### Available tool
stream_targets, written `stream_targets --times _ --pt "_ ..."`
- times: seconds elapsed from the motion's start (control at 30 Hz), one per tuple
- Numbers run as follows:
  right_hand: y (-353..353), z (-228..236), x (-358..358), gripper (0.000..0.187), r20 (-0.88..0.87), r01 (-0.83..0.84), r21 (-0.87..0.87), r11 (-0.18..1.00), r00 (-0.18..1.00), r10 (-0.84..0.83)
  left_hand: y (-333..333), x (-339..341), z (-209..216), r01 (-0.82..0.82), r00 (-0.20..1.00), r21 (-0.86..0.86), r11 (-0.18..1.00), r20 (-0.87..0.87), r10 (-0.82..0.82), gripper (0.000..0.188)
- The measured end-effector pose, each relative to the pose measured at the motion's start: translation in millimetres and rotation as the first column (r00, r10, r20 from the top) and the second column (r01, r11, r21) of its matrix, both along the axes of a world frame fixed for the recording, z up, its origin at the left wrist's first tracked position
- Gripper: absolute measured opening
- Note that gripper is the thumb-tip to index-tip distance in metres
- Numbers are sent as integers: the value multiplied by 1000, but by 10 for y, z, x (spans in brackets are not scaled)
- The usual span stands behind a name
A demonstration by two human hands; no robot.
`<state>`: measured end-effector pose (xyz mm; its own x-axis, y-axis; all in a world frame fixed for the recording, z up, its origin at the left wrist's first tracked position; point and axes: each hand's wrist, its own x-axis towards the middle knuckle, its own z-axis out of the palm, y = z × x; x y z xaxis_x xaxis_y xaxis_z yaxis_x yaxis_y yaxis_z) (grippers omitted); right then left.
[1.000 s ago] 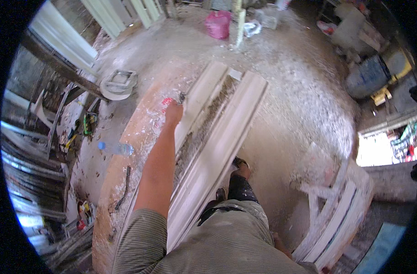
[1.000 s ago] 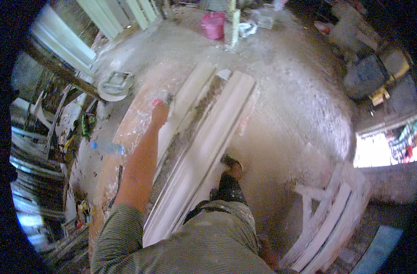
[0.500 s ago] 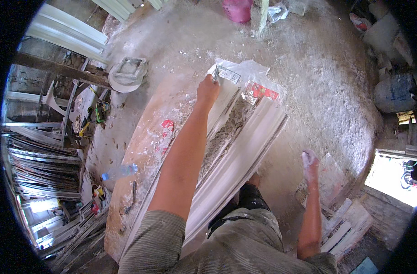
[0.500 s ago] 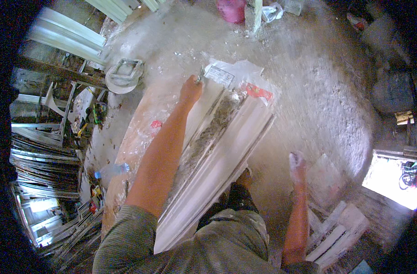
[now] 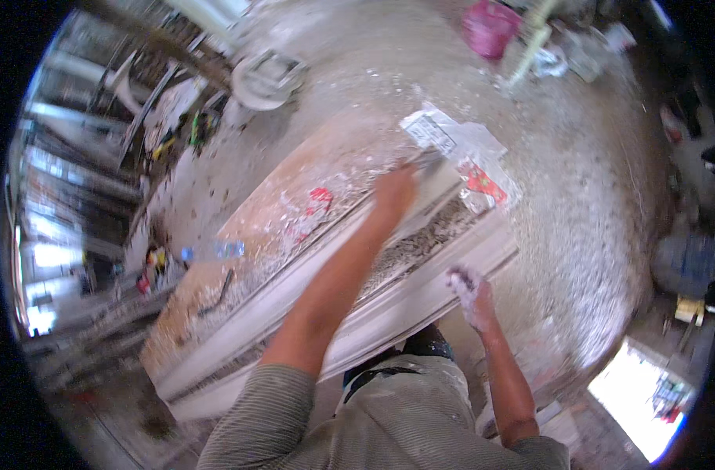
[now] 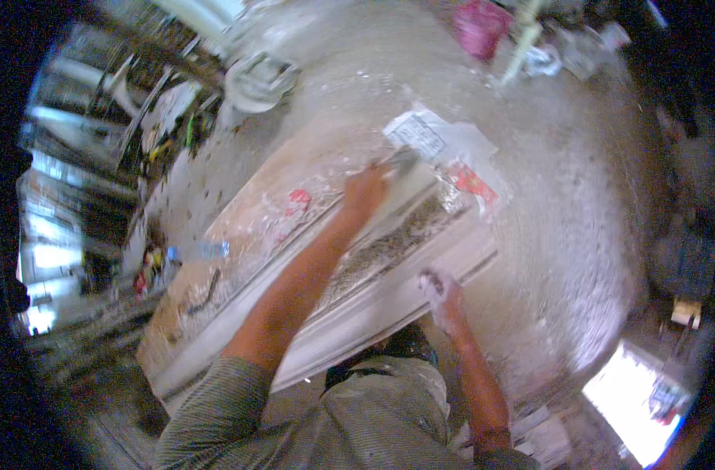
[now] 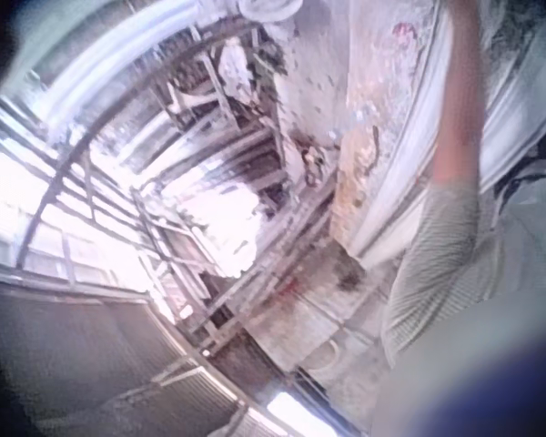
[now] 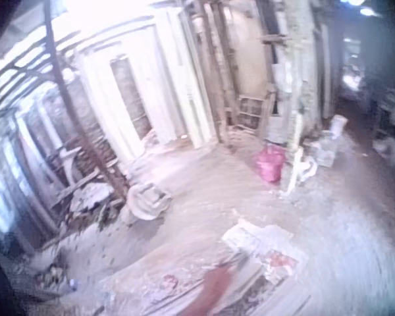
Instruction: The person uses a small brush to clean dust and debris from the grooves of long white moldings placed on a workbench. They repeatedly brush along the length of the moldings, occasionally repositioning them to access different sections.
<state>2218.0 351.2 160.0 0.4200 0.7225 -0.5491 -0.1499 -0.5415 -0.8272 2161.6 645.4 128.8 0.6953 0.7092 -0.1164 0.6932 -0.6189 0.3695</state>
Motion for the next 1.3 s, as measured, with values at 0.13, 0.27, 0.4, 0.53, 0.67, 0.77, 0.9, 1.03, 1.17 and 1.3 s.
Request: stream_targets --times 0.13,0.27,0.4,0.53,0.67,0.77,0.9,1.03,1.17,1.3 --pt "1043 29 331 51 -570 575 268 773 741 -354 -453 529 438 253 967 -211 944 85 -240 26" --pt "1704 -57 656 55 -609 631 82 771 645 -462 -969 -343 651 141 810 -69 988 582 -75 41" --pt "1897 -194 696 53 203 -475 157 866 874 442 -1154 -2223 233 -227 899 -114 967 358 253 53" --pt "2097 -193 1006 41 767 -825 -335 455 42 641 -1833 -4264 -29 -739 673 15 673 31 739 53" --pt "2476 -83 1631 35 711 -896 -226 382 117 693 -2673 -5537 48 -971 239 -9 239 39 970 53" --pt "2722 -13 1918 38 388 -862 -195 467 370 844 -3018 -5768 10 -999 4 34 4 6 1000 61" --pt "2953 -62 1934 42 308 -854 -319 410 316 897 -3083 -5599 -198 -994 -69 -59 -97 -363 929 89" --pt "3094 -366 1265 50 355 -934 -316 166 45 934 -3078 -5415 -303 -1000 5 -10 2 -344 939 89" --pt "3198 -662 -429 49 495 -939 -345 9 -174 851 -3069 -5453 -182 -998 32 -56 13 -363 931 87" --pt "2896 -729 -2070 27 633 -984 -174 -34 -139 761 -3051 -5538 -30 -994 57 -105 16 -405 913 83"
